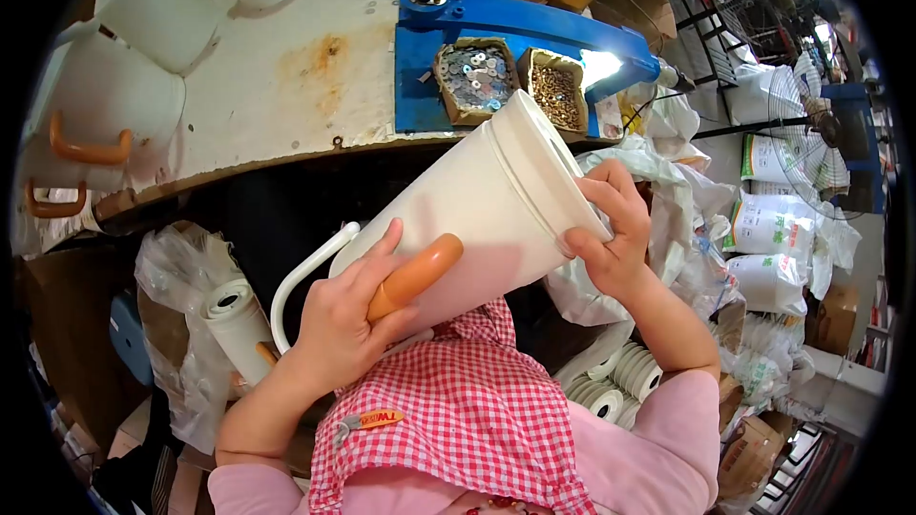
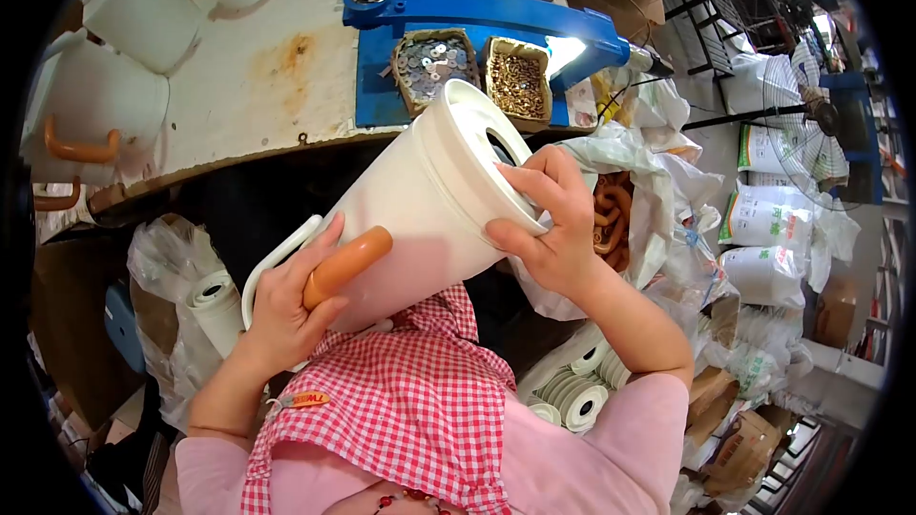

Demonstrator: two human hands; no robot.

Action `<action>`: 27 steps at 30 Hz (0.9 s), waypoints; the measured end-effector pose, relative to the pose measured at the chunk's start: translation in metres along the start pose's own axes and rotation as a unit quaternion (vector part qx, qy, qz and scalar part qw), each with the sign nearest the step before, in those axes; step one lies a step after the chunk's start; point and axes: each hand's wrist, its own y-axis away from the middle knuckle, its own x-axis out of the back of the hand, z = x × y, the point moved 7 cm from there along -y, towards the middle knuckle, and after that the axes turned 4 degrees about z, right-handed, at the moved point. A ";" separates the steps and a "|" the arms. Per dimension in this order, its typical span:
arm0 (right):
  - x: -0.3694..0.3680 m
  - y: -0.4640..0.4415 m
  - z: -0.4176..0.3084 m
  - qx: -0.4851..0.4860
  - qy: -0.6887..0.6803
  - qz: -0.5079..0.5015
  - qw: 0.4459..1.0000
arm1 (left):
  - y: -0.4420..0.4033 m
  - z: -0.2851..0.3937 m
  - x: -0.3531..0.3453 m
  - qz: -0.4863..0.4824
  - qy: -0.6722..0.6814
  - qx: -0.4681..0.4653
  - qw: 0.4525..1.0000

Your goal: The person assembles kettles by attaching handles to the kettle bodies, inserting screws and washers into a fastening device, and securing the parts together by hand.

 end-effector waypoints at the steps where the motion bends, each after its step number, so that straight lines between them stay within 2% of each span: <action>1: -0.002 -0.003 -0.002 -0.008 -0.004 -0.002 1.000 | 0.003 -0.002 0.000 -0.003 0.004 0.010 1.000; 2: -0.004 -0.008 -0.006 -0.006 -0.005 -0.008 1.000 | 0.006 -0.001 -0.004 0.002 0.007 0.013 1.000; 4: -0.012 -0.012 -0.006 -0.064 0.033 -0.036 0.997 | 0.013 0.005 -0.012 0.027 -0.070 -0.012 0.997; 8: -0.019 -0.016 0.000 -0.106 0.036 -0.040 0.993 | 0.014 0.008 -0.023 0.041 -0.077 0.004 0.996; 9: -0.015 -0.018 -0.001 -0.097 0.063 -0.004 0.993 | 0.015 0.014 -0.030 0.034 -0.094 0.003 0.995; 10: -0.018 -0.019 0.003 -0.133 0.024 0.006 0.991 | 0.020 0.017 -0.033 0.031 -0.118 0.014 0.992; 11: -0.021 -0.019 0.004 -0.169 -0.014 0.018 0.985 | 0.021 0.016 -0.032 0.020 -0.142 -0.012 0.990; 13: -0.006 0.015 0.059 -0.322 -0.160 0.007 0.933 | 0.029 0.016 -0.022 0.034 -0.123 -0.031 0.991; 14: -0.001 -0.001 0.064 -0.295 -0.130 -0.020 0.946 | 0.034 0.007 -0.020 0.043 -0.111 -0.032 0.992; 15: 0.004 -0.018 0.070 -0.266 -0.101 -0.045 0.957 | 0.037 0.000 -0.011 0.098 -0.082 -0.048 0.991; 16: 0.015 -0.027 0.085 -0.210 -0.009 -0.060 0.976 | 0.043 -0.007 0.002 0.150 -0.051 -0.080 0.984; 17: 0.026 -0.036 0.100 -0.153 0.086 -0.066 0.982 | 0.046 -0.010 0.024 0.166 -0.028 -0.027 0.985; 19: 0.020 -0.034 0.116 -0.235 -0.156 0.052 0.958 | 0.061 -0.011 0.073 0.212 0.006 0.043 0.976; 20: 0.017 -0.033 0.124 -0.256 -0.270 0.120 0.921 | 0.077 -0.003 0.106 0.259 -0.005 -0.009 0.966; 21: 0.006 -0.025 0.132 -0.281 -0.279 0.087 0.914 | 0.106 -0.011 0.124 0.295 0.211 0.131 0.923; 22: -0.001 -0.014 0.138 -0.306 -0.287 0.062 0.906 | 0.132 -0.001 0.144 0.393 0.267 0.192 0.859; 23: -0.021 -0.006 0.130 -0.343 -0.272 0.093 0.894 | 0.166 0.003 0.161 0.500 0.139 0.295 0.802; 24: -0.034 -0.001 0.127 -0.350 -0.281 0.059 0.892 | 0.190 0.000 0.175 0.536 0.105 0.250 0.799; 25: -0.050 -0.002 0.115 -0.384 -0.291 0.059 0.874 | 0.232 -0.016 0.197 0.536 -0.109 0.280 0.789; 27: -0.073 -0.005 0.095 -0.390 -0.319 0.040 0.863 | 0.261 -0.035 0.198 0.475 -0.334 0.385 0.717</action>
